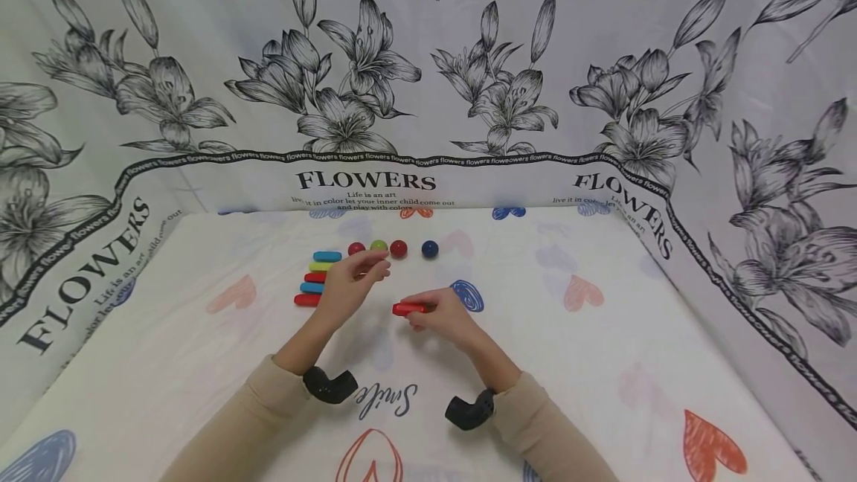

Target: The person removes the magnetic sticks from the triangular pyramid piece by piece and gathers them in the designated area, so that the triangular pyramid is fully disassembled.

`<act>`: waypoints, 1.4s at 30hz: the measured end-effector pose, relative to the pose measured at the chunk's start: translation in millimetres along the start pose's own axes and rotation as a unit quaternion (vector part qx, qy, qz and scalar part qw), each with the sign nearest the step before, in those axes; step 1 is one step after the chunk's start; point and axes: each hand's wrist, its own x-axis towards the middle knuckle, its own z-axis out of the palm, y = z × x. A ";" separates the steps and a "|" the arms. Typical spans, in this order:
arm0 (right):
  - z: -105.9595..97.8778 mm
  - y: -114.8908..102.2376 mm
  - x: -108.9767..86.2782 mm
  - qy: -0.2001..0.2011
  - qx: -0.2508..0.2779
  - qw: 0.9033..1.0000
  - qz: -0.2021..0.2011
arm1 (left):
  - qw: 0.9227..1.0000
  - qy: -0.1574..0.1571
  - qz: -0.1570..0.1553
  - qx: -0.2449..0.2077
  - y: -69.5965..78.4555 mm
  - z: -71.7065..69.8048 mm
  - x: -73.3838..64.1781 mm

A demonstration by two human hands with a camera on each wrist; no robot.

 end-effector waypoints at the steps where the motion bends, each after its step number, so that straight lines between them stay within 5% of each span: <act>1: 1.7 -0.4 1.2 -0.002 0.003 1.000 -0.001 | 1.000 -0.003 -0.009 -0.005 1.5 -2.7 -2.3; 14: 28.7 -7.1 21.3 0.002 0.052 0.999 -0.011 | 0.999 -0.051 -0.008 -0.002 15.0 -21.4 -30.5; 20: 39.2 -4.2 33.5 0.013 0.074 0.997 -0.008 | 0.995 -0.097 0.020 0.003 20.0 -26.6 -42.2; 26: 52.7 1.2 47.8 0.008 0.054 0.997 -0.046 | 0.989 -0.138 0.054 -0.012 19.0 -37.7 -48.9; 42: 94.7 -12.7 74.2 0.037 -0.034 0.999 -0.009 | 0.996 -0.080 0.027 -0.014 10.5 -79.5 -39.9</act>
